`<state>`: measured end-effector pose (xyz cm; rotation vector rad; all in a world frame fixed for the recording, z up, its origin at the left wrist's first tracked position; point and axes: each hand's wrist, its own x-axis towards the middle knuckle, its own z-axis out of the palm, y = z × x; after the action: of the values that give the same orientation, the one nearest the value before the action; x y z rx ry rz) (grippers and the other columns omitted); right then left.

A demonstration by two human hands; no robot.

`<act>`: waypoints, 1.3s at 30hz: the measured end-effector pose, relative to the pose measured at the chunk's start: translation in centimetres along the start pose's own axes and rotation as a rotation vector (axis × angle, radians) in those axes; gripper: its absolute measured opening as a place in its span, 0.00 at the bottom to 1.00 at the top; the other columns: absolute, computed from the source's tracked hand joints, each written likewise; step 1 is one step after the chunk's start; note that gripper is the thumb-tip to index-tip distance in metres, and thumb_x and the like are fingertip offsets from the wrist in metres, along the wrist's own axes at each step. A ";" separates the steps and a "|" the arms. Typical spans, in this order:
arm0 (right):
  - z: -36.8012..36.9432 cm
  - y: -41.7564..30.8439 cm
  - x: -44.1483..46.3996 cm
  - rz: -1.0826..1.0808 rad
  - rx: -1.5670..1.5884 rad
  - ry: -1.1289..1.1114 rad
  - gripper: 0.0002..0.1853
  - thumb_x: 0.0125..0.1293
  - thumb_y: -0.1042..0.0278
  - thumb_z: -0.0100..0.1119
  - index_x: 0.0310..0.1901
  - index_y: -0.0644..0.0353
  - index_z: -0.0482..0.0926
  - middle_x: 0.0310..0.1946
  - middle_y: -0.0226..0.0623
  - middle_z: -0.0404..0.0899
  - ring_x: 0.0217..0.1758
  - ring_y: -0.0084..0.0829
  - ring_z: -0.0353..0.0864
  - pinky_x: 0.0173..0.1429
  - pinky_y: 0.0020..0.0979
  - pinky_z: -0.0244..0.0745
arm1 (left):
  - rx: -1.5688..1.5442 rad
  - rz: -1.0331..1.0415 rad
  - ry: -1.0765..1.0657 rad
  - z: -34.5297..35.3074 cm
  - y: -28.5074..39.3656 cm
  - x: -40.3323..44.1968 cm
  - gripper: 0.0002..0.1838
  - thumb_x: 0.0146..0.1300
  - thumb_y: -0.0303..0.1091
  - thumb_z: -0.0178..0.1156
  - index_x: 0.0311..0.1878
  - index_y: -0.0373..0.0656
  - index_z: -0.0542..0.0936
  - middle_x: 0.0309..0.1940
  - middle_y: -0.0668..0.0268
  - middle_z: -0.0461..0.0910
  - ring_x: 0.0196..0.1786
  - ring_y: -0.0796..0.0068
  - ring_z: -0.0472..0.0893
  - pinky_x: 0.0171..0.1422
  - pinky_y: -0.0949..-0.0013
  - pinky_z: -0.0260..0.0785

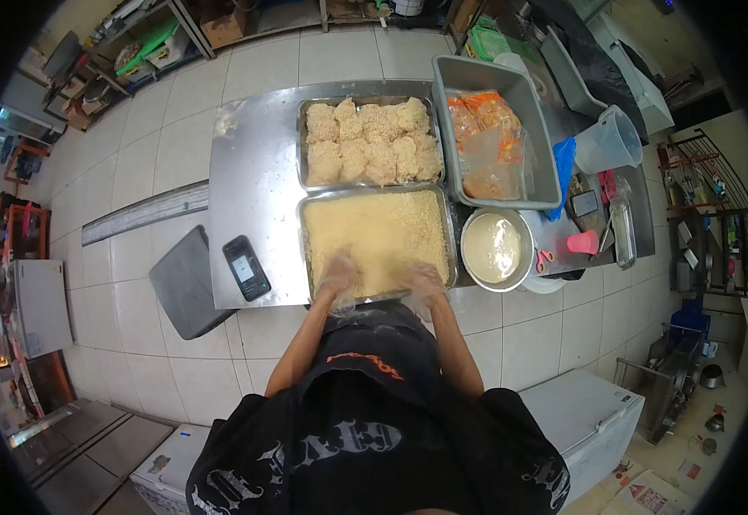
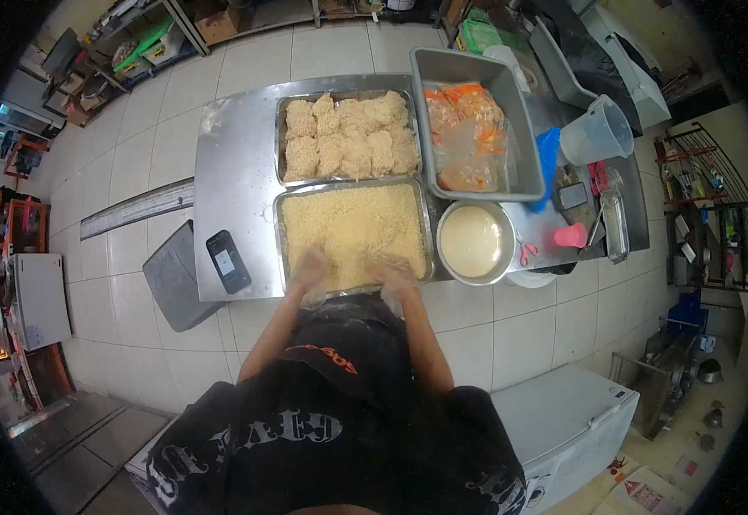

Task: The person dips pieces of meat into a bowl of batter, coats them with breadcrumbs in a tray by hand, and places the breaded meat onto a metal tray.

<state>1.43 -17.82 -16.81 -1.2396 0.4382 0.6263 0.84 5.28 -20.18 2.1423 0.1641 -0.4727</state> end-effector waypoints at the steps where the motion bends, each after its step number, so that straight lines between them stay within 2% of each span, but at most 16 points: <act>1: -0.9 2.0 1.3 0.056 -0.043 -0.036 0.10 0.57 0.76 0.53 0.42 0.62 0.75 0.41 0.34 0.78 0.45 0.29 0.79 0.46 0.30 0.75 | 0.020 0.034 -0.010 0.8 -0.6 0.3 0.16 0.55 0.31 0.48 0.45 0.32 0.72 0.36 0.46 0.75 0.40 0.54 0.76 0.47 0.57 0.66; 2: -1.6 3.3 2.4 0.107 -0.088 -0.075 0.11 0.57 0.77 0.53 0.42 0.63 0.75 0.42 0.34 0.78 0.48 0.29 0.78 0.49 0.31 0.75 | 0.040 0.068 -0.019 1.5 -1.3 0.5 0.15 0.55 0.31 0.46 0.43 0.31 0.72 0.34 0.44 0.75 0.39 0.52 0.76 0.46 0.55 0.66; 5: -3.5 4.6 3.0 -1.164 -1.740 0.136 0.12 0.58 0.80 0.49 0.44 0.64 0.75 0.43 0.36 0.78 0.50 0.32 0.77 0.52 0.33 0.74 | -0.025 0.207 0.089 1.0 2.1 0.7 0.14 0.57 0.30 0.43 0.41 0.32 0.73 0.35 0.43 0.75 0.39 0.47 0.75 0.46 0.53 0.66; 8: -7.9 4.0 6.5 -0.737 -0.868 0.227 0.09 0.60 0.70 0.49 0.40 0.60 0.77 0.37 0.42 0.78 0.41 0.38 0.77 0.44 0.29 0.72 | 0.041 0.344 0.348 -0.1 3.7 0.9 0.14 0.59 0.30 0.41 0.42 0.33 0.73 0.37 0.41 0.75 0.41 0.45 0.75 0.48 0.53 0.66; 10: -4.7 -4.8 3.2 -0.570 -1.190 0.384 0.09 0.55 0.66 0.57 0.35 0.61 0.77 0.28 0.35 0.78 0.33 0.32 0.74 0.40 0.29 0.71 | 0.205 0.043 0.160 -3.4 8.7 -0.2 0.24 0.52 0.32 0.51 0.52 0.30 0.69 0.44 0.43 0.74 0.47 0.48 0.75 0.55 0.55 0.65; 11: -4.1 -5.6 3.6 -0.480 -1.162 0.387 0.15 0.54 0.65 0.61 0.41 0.62 0.77 0.33 0.36 0.78 0.35 0.30 0.74 0.41 0.28 0.70 | 0.242 0.075 0.186 -2.6 8.5 0.3 0.26 0.53 0.31 0.47 0.56 0.31 0.65 0.49 0.41 0.71 0.52 0.45 0.71 0.59 0.54 0.61; 15: -0.6 -3.2 5.9 -0.420 -0.645 0.148 0.26 0.53 0.61 0.66 0.49 0.69 0.70 0.39 0.37 0.77 0.39 0.26 0.74 0.42 0.28 0.70 | 0.322 0.175 0.220 0.4 7.7 1.4 0.31 0.52 0.28 0.44 0.62 0.29 0.57 0.53 0.38 0.67 0.58 0.44 0.66 0.63 0.56 0.57; 18: 1.6 -3.4 4.8 -0.197 -0.325 -0.043 0.27 0.52 0.62 0.67 0.50 0.69 0.70 0.40 0.36 0.77 0.41 0.25 0.74 0.44 0.27 0.71 | 0.238 0.214 0.026 0.6 7.1 1.4 0.34 0.50 0.26 0.46 0.63 0.27 0.52 0.52 0.37 0.67 0.58 0.45 0.66 0.63 0.59 0.57; 21: 3.0 -6.3 2.3 -0.324 -0.442 -0.031 0.28 0.50 0.64 0.69 0.51 0.68 0.70 0.42 0.38 0.77 0.42 0.27 0.75 0.45 0.27 0.71 | 0.138 0.167 -0.173 -1.5 6.9 0.8 0.38 0.48 0.25 0.47 0.65 0.24 0.48 0.51 0.35 0.66 0.58 0.46 0.67 0.64 0.61 0.57; 25: 2.5 -7.3 1.8 -0.653 -1.131 0.368 0.26 0.47 0.68 0.70 0.49 0.65 0.71 0.45 0.42 0.77 0.45 0.35 0.77 0.48 0.30 0.72 | 0.111 0.150 -0.057 -2.2 5.1 -0.1 0.34 0.48 0.26 0.49 0.60 0.23 0.56 0.42 0.36 0.71 0.48 0.46 0.73 0.54 0.60 0.64; 28: 8.1 -9.9 -3.3 -0.874 -1.220 0.158 0.24 0.47 0.69 0.68 0.48 0.62 0.72 0.42 0.42 0.77 0.44 0.38 0.76 0.50 0.33 0.71 | 0.110 0.207 0.172 4.6 -2.8 2.7 0.29 0.50 0.29 0.49 0.56 0.24 0.63 0.40 0.39 0.73 0.45 0.45 0.74 0.52 0.59 0.66; 31: 2.0 -4.1 -1.4 -0.706 -1.297 0.284 0.21 0.49 0.72 0.63 0.47 0.61 0.73 0.41 0.46 0.76 0.43 0.39 0.76 0.50 0.36 0.71 | 0.089 0.135 0.027 6.6 -6.5 3.8 0.25 0.52 0.29 0.48 0.53 0.25 0.67 0.44 0.41 0.73 0.47 0.46 0.73 0.55 0.59 0.64; 33: -5.0 2.8 1.7 -0.835 -1.942 0.046 0.17 0.54 0.71 0.57 0.47 0.63 0.72 0.41 0.45 0.75 0.43 0.37 0.76 0.47 0.35 0.72 | -0.054 0.112 0.001 3.1 -2.5 1.7 0.24 0.53 0.30 0.48 0.52 0.26 0.67 0.45 0.41 0.73 0.48 0.45 0.73 0.56 0.56 0.63; 36: -2.6 4.7 3.2 -0.246 -1.000 0.069 0.17 0.59 0.68 0.52 0.49 0.64 0.70 0.42 0.41 0.75 0.45 0.33 0.76 0.47 0.33 0.74 | -0.165 0.075 0.027 0.3 1.0 0.4 0.22 0.54 0.31 0.48 0.51 0.27 0.69 0.46 0.41 0.72 0.48 0.44 0.72 0.58 0.52 0.61; 38: 0.2 2.7 2.0 -0.204 -0.401 0.057 0.18 0.61 0.67 0.50 0.51 0.66 0.69 0.41 0.39 0.75 0.45 0.30 0.75 0.49 0.31 0.74 | -0.200 0.047 0.073 -1.5 2.7 -0.5 0.21 0.55 0.31 0.48 0.51 0.28 0.69 0.47 0.42 0.72 0.49 0.43 0.72 0.59 0.50 0.59; 39: -0.1 2.4 1.9 -0.205 -0.434 0.029 0.18 0.62 0.67 0.50 0.52 0.66 0.68 0.41 0.39 0.74 0.46 0.30 0.75 0.51 0.30 0.74 | -0.209 0.031 0.097 -2.3 3.5 -1.0 0.20 0.56 0.31 0.48 0.50 0.28 0.70 0.47 0.42 0.72 0.49 0.43 0.71 0.60 0.49 0.58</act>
<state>1.33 -17.03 -19.75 -1.6840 0.1976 0.5430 1.57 5.17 -15.97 1.9602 0.2242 -0.3189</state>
